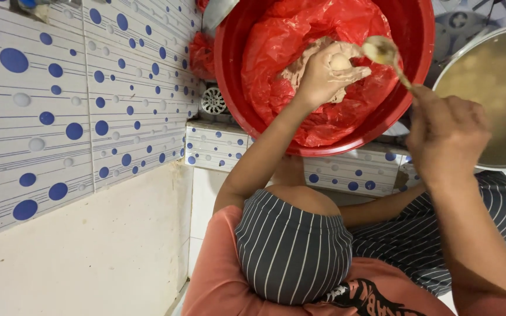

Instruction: Forming dough balls by squeezing them through the hand and scooping them into a pot of water using a spoon.

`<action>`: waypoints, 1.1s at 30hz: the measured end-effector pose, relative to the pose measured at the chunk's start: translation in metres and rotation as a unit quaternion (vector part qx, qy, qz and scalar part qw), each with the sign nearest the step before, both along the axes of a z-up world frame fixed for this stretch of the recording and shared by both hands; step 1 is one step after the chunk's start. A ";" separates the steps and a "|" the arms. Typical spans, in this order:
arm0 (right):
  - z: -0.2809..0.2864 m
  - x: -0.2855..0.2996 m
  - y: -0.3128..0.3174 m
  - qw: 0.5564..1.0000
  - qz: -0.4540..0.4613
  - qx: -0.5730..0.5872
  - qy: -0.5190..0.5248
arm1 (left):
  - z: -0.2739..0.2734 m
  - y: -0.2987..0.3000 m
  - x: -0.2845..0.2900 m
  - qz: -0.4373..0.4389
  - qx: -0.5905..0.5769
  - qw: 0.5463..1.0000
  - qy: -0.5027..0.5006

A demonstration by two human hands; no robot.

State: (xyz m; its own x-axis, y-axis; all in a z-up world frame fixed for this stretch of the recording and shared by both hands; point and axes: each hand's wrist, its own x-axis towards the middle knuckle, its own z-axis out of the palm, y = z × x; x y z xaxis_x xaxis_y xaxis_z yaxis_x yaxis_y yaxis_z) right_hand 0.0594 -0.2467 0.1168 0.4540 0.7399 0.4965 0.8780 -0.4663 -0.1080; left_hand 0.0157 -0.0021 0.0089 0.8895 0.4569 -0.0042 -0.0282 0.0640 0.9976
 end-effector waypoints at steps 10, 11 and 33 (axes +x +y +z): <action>-0.005 0.000 0.036 0.988 -0.021 -0.042 -0.149 | -0.027 -0.003 0.009 -0.028 -0.092 0.995 0.036; -0.006 0.001 0.037 0.986 -0.014 -0.056 -0.154 | -0.034 -0.002 0.011 -0.023 -0.119 0.992 0.043; -0.052 0.033 -0.083 0.788 -0.228 0.066 0.567 | -0.187 0.009 0.037 -0.053 0.321 0.936 0.133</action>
